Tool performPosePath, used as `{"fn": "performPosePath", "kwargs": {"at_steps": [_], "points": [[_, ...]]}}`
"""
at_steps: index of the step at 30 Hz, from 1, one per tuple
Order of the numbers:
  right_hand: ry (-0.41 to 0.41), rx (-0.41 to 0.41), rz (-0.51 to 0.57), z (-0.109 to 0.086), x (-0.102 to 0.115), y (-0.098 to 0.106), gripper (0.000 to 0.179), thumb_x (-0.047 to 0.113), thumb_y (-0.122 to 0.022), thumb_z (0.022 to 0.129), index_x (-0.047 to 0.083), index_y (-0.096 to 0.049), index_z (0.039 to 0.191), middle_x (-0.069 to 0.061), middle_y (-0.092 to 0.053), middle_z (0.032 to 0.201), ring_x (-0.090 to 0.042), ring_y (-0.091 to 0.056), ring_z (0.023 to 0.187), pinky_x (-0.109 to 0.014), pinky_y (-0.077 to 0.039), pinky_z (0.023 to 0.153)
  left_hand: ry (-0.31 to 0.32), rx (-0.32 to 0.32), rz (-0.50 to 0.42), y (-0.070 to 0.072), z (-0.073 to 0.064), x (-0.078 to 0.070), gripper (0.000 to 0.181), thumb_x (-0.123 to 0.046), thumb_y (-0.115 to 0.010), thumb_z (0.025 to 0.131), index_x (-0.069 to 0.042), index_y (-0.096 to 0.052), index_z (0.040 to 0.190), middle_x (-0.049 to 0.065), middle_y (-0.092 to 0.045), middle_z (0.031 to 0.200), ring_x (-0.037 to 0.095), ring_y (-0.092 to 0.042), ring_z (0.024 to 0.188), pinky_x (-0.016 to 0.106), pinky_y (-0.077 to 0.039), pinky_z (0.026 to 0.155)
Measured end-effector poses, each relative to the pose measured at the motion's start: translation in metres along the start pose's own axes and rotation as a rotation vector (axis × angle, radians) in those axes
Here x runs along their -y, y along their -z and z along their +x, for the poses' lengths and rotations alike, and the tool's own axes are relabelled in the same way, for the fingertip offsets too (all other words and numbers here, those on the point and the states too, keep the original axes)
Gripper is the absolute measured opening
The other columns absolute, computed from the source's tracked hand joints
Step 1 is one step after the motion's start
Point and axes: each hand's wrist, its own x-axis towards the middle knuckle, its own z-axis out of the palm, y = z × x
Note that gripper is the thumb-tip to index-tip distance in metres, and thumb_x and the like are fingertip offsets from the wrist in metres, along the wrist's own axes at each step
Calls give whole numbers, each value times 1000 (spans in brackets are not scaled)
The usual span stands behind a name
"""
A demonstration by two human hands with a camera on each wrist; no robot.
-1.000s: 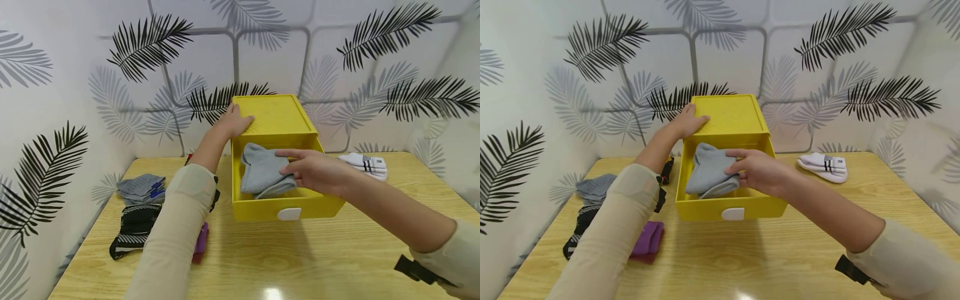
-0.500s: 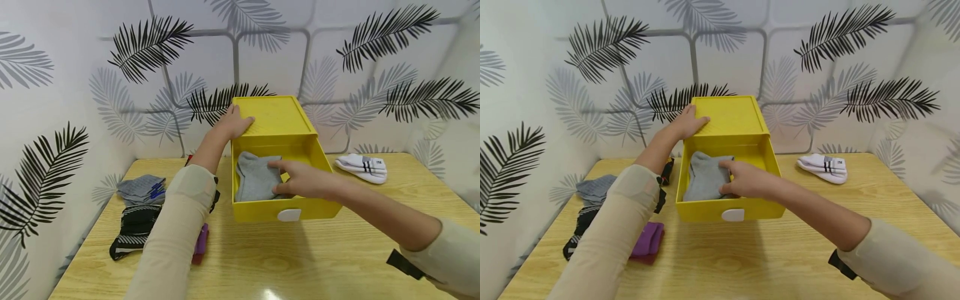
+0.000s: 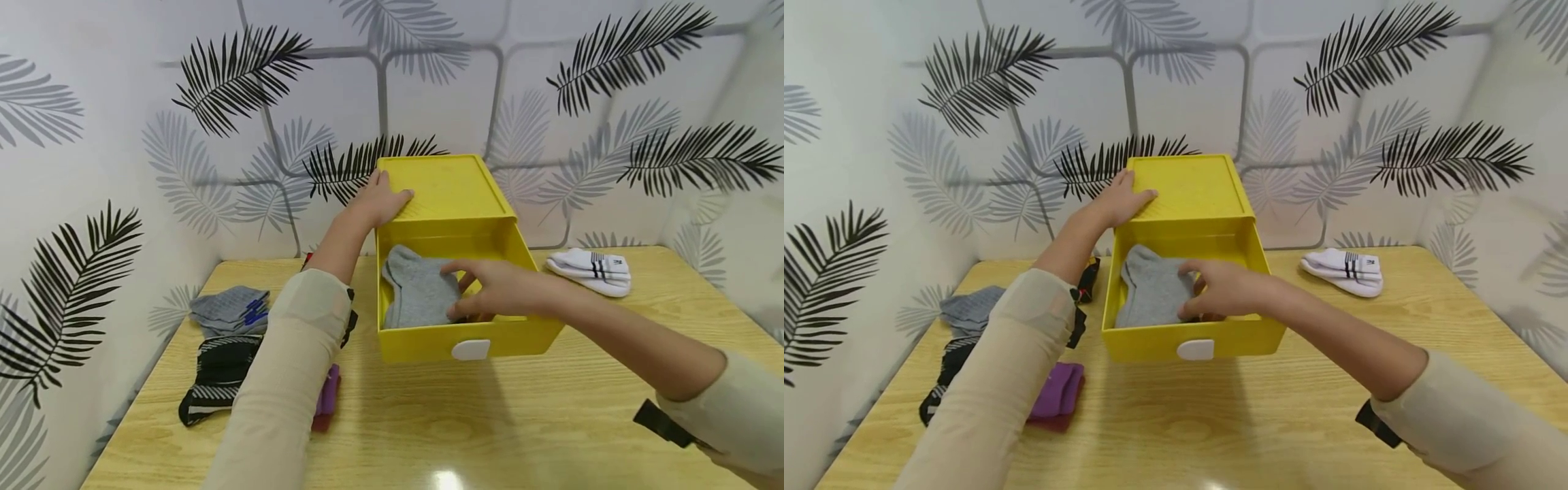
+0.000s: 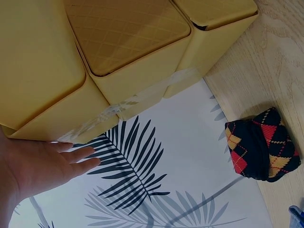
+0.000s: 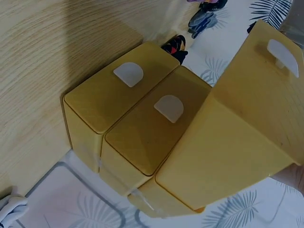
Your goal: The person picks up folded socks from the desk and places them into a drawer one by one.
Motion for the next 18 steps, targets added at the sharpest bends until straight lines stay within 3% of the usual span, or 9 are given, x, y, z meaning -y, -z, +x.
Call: {"fn": "performPosePath", "kwargs": {"at_steps": [5,12,18], "points": [[6,-5,42,-8,-2,12,61,17,-63,88,-3,-33,137,-22,-51,117,-22,-63,80,-35,-53,71,-3,4,1,1,-2,0,75,-52,-31,95,-12,4,148,3,10,152,28,-1,137,46,-11,108],[75,-95,34,-29,-6,35,48,19,-59,91,-2,-43,131,-18,-52,118,-28,-59,95,-38,-50,78,-3,12,-7,1,-2,-1,75,-51,-32,95,-12,3,148,3,10,152,28,-3,137,46,-13,107],[93,-205,-98,-44,-18,62,43,25,-55,94,1,-48,130,-16,-55,120,-26,-60,94,-35,-51,77,-7,9,-1,2,-2,-1,75,-52,-32,95,-12,3,148,3,10,152,29,-3,137,46,-13,107]]}}
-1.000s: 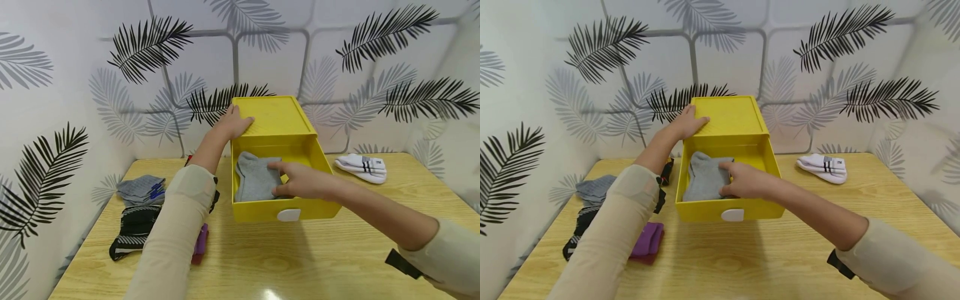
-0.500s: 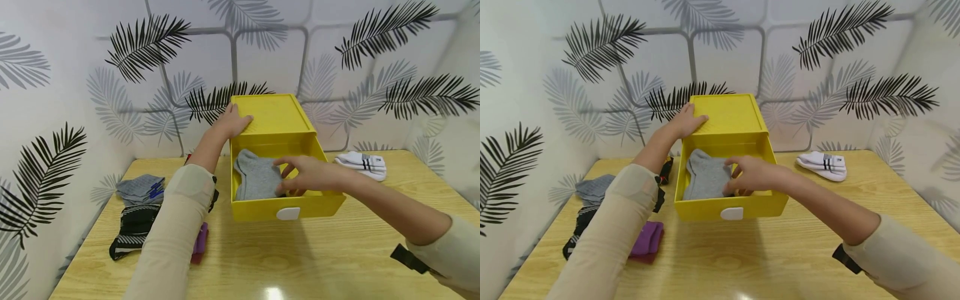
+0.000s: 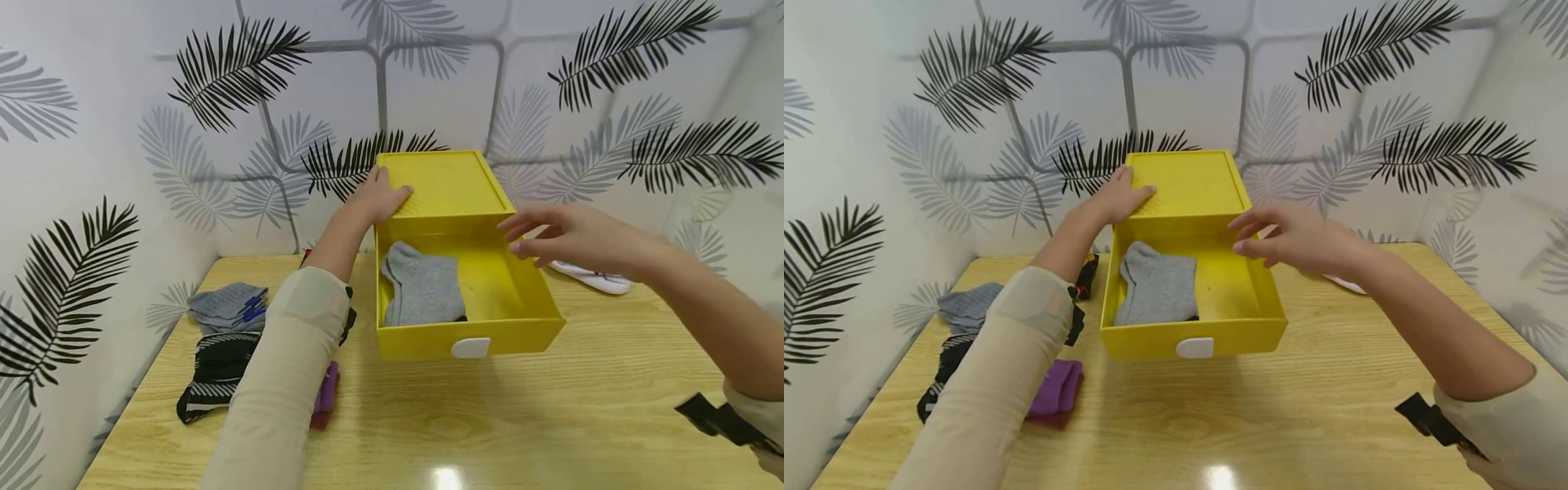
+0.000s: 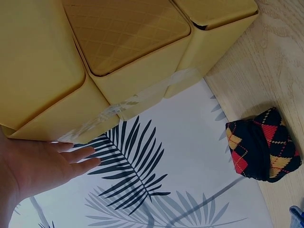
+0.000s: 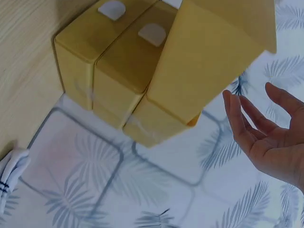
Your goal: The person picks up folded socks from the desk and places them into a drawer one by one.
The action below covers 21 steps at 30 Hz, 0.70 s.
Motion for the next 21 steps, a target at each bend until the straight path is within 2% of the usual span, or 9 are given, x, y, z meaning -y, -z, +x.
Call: {"fn": "performPosePath", "kwargs": {"at_steps": [6,11,15,18,21], "points": [[-96,-132,-120,3,-35,18,44,29,-54,94,0,-51,128,-21,-57,116,-28,-62,87,-39,-52,73,1,0,3,1,-1,0,75,-52,-31,95,-12,4,148,3,11,152,29,-3,137,45,-11,108],[-127,-207,-235,16,-87,26,39,22,-54,93,-6,-54,121,-27,-58,109,-33,-62,81,-42,-51,67,4,0,3,2,-2,1,75,-52,-31,95,-12,4,148,2,11,152,28,-3,137,45,-11,108],[-202,-209,-357,27,-136,27,41,24,-51,93,-9,-54,117,-31,-57,107,-43,-56,88,-51,-45,72,5,2,-1,1,-1,1,75,-52,-31,95,-13,4,148,2,11,152,28,-3,137,45,-11,108],[-244,-190,-391,33,-171,22,43,22,-50,92,-14,-51,116,-34,-54,108,-48,-52,94,-56,-41,77,8,1,-2,0,0,1,76,-52,-31,95,-12,5,148,2,11,152,28,-3,137,44,-12,108],[-276,-184,-414,37,-204,13,44,15,-52,89,-18,-46,118,-37,-52,107,-48,-52,90,-56,-42,75,6,0,3,-1,1,1,76,-52,-31,95,-12,5,148,2,11,152,27,-3,137,44,-11,108]]}}
